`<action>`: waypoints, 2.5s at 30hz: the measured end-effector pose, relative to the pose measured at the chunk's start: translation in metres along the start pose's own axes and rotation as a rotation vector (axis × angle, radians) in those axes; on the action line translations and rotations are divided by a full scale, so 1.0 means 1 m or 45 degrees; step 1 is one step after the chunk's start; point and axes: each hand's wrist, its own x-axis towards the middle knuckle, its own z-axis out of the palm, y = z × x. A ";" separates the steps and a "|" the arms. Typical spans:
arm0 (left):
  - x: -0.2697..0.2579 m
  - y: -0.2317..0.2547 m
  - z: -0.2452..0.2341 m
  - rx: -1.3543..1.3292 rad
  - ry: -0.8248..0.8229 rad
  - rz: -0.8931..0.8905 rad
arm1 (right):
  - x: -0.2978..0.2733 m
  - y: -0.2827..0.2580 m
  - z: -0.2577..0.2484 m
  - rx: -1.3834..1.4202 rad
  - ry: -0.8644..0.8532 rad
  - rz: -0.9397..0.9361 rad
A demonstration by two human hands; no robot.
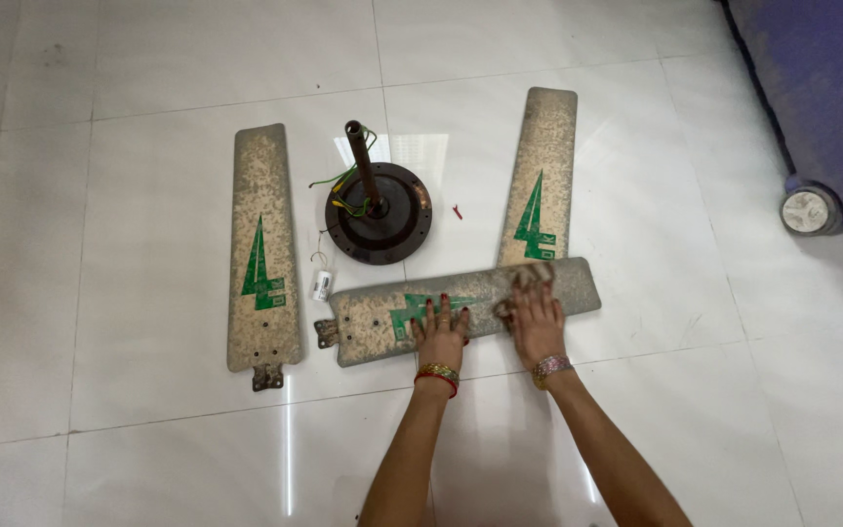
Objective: The person disassembles a ceiling fan by removing its blades one at a time using a screwdriver and a cloth. They then wipe each blade with the cloth after removal.
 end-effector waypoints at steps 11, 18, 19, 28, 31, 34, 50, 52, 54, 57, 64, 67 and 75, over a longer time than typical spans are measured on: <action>0.003 -0.001 0.003 -0.004 0.017 -0.005 | 0.007 0.024 -0.012 0.063 0.035 0.263; 0.006 -0.004 0.009 0.008 0.059 0.007 | 0.008 0.040 -0.019 0.138 0.070 0.163; 0.005 -0.003 0.011 0.008 0.074 0.016 | 0.011 0.043 -0.021 0.131 0.078 0.309; 0.001 -0.002 0.008 -0.072 0.103 0.023 | 0.006 0.002 -0.019 -0.007 -0.213 -0.134; 0.000 0.000 0.005 -0.084 0.006 -0.006 | 0.013 0.022 -0.034 -0.003 -0.127 0.080; 0.000 -0.001 0.007 -0.022 0.073 0.029 | 0.019 0.024 -0.036 0.054 0.129 0.437; -0.011 -0.042 0.014 -0.216 0.431 0.010 | 0.018 -0.042 -0.015 0.101 0.074 0.167; -0.020 -0.073 0.015 -0.200 0.583 -0.030 | 0.015 -0.069 -0.009 0.130 -0.077 -0.115; -0.031 -0.107 0.015 -0.238 0.821 -0.050 | 0.016 -0.084 -0.009 0.065 -0.345 -0.463; -0.044 -0.156 0.012 -0.344 0.862 -0.185 | 0.025 -0.082 -0.021 0.006 -0.333 -0.130; -0.061 -0.189 0.025 -0.493 0.889 -0.243 | 0.017 -0.139 -0.037 -0.018 -0.235 0.152; -0.062 -0.186 0.025 -0.530 0.871 -0.249 | 0.007 -0.193 -0.037 0.049 -0.456 -0.172; -0.071 -0.187 0.014 -0.631 0.698 -0.302 | 0.033 -0.176 -0.050 -0.100 -0.368 -0.120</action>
